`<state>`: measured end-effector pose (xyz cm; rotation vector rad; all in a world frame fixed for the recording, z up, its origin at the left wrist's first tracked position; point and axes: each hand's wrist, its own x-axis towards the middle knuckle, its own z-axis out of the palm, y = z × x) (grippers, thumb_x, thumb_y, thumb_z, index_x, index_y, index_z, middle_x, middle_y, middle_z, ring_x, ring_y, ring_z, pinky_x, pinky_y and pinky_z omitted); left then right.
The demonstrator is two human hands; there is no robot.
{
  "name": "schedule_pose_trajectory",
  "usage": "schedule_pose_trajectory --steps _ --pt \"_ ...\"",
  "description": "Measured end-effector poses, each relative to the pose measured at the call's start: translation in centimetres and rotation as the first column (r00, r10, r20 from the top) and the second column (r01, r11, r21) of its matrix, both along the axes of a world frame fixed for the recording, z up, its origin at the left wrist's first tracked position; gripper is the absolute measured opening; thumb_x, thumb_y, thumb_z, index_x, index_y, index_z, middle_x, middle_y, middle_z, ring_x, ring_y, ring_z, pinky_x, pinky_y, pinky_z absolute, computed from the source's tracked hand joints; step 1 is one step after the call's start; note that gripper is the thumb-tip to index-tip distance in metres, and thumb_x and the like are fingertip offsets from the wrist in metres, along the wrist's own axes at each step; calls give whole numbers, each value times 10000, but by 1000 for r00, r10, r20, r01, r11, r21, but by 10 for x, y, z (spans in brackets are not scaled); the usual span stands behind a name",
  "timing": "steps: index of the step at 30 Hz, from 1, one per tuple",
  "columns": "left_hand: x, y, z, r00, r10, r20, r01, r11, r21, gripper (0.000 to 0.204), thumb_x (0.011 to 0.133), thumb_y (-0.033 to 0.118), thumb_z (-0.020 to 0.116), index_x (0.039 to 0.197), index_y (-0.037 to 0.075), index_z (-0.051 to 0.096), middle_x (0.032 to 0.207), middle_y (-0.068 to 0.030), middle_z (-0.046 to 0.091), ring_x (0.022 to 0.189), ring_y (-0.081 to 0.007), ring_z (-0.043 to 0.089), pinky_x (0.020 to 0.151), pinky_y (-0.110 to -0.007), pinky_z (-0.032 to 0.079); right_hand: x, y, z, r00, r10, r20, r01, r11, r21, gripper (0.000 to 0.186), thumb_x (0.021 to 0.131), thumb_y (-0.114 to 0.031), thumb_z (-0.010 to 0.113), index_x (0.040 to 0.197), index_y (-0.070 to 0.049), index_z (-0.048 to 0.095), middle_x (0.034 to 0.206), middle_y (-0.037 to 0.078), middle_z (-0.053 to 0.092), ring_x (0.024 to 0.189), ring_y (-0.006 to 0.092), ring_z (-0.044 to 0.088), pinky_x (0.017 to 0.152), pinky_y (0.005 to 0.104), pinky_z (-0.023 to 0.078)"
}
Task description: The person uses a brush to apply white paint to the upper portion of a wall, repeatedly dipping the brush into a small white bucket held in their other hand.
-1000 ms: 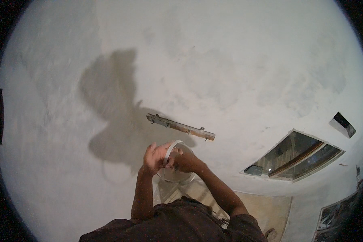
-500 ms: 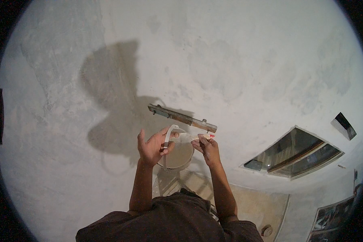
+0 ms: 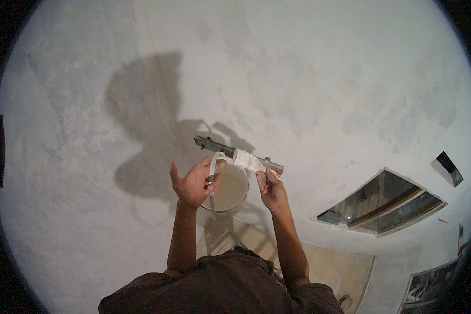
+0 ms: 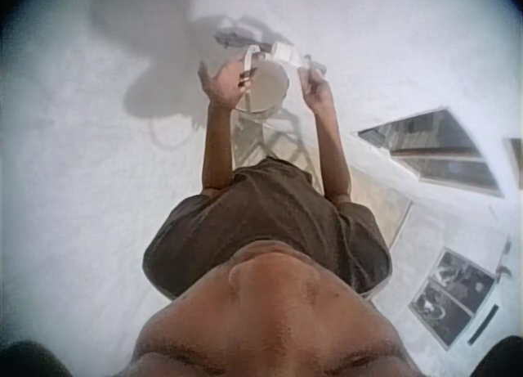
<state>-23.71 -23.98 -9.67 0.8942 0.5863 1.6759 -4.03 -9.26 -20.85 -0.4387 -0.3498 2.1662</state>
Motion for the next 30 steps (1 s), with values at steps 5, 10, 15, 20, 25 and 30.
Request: schedule_pose_trajectory --steps 5,10,15,20,25,30 --pt "7 5 16 999 41 36 -40 999 -27 1342 658 968 332 1396 -153 311 1142 -136 575 639 -145 395 520 -249 263 -6 10 32 996 -64 -64 67 997 47 228 991 -106 574 1154 53 580 1148 159 649 1060 229 666 973 292 576" --pt "16 -1 42 998 56 -3 -56 998 -16 1313 666 966 331 1354 -151 360 1122 -129 564 632 -136 370 517 -254 240 -13 10 78 972 -201 -118 223 949 222 335 1000 -129 570 1269 55 493 1250 168 584 1152 254 612 1031 316 541" --pt "29 -18 61 998 -3 -60 9 994 105 1274 694 947 292 1317 -160 385 1067 -123 537 626 -126 338 511 -252 224 -7 20 145 906 -336 -258 423 715 556 324 1004 -135 572 1269 30 485 1214 138 570 1151 235 594 1006 322 540" --pt "40 -30 84 995 30 -97 -18 992 123 1251 716 928 267 1315 -163 383 1081 -139 530 620 -129 335 507 -252 219 -12 34 237 698 -658 -284 521 195 831 192 994 -6 527 1156 85 576 1149 137 628 1090 267 638 972 343 551" --pt "44 -26 81 995 63 -76 -54 992 113 1246 711 937 275 1304 -152 404 1097 -145 540 609 -131 347 503 -257 220 0 61 242 455 -796 -398 35 -431 902 286 830 133 560 1057 6 678 1122 122 679 989 257 689 844 312 565" --pt "41 -25 75 992 96 -83 -89 993 81 1245 700 950 281 1273 -145 424 1099 -144 544 601 -128 365 492 -258 217 2 38 240 406 -804 -435 -299 -566 768 405 693 173 570 1005 -48 705 1062 111 709 881 265 703 717 294 561"
